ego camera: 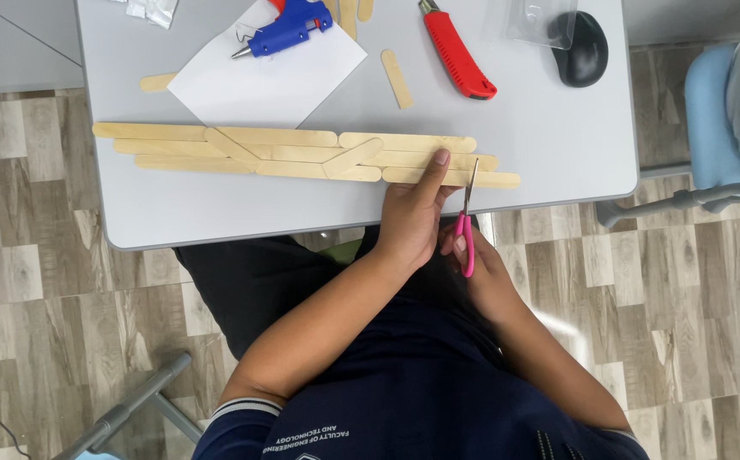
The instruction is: The person cuts a popsicle stick with a utility knife, then uses a hot glue gun to attach it to a row of sticks on the table. They trim the stick with scissors and continue gluing and arranging additional sticks into a patterned structure.
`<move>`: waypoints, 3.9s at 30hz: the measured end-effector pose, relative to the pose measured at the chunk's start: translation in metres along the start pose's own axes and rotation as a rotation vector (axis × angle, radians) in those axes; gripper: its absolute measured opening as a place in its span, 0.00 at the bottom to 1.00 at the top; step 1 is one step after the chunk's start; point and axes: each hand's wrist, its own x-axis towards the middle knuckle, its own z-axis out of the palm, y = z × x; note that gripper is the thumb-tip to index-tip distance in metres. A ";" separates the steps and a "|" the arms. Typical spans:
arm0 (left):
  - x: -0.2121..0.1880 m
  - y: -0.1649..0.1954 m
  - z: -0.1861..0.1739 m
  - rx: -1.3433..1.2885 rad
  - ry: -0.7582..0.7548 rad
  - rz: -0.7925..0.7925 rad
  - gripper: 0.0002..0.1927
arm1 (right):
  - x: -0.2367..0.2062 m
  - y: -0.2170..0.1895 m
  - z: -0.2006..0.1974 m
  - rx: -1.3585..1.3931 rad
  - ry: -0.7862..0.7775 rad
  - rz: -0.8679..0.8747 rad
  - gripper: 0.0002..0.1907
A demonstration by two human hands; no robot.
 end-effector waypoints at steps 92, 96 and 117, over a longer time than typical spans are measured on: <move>0.008 0.006 0.007 0.108 0.086 -0.080 0.19 | 0.005 -0.018 0.003 -0.153 0.099 0.040 0.23; 0.007 0.006 0.010 0.116 0.118 -0.074 0.20 | 0.007 -0.020 0.003 -0.184 0.108 0.049 0.24; 0.009 0.007 0.006 0.165 0.089 -0.049 0.20 | 0.006 -0.013 0.007 -0.015 0.190 0.169 0.18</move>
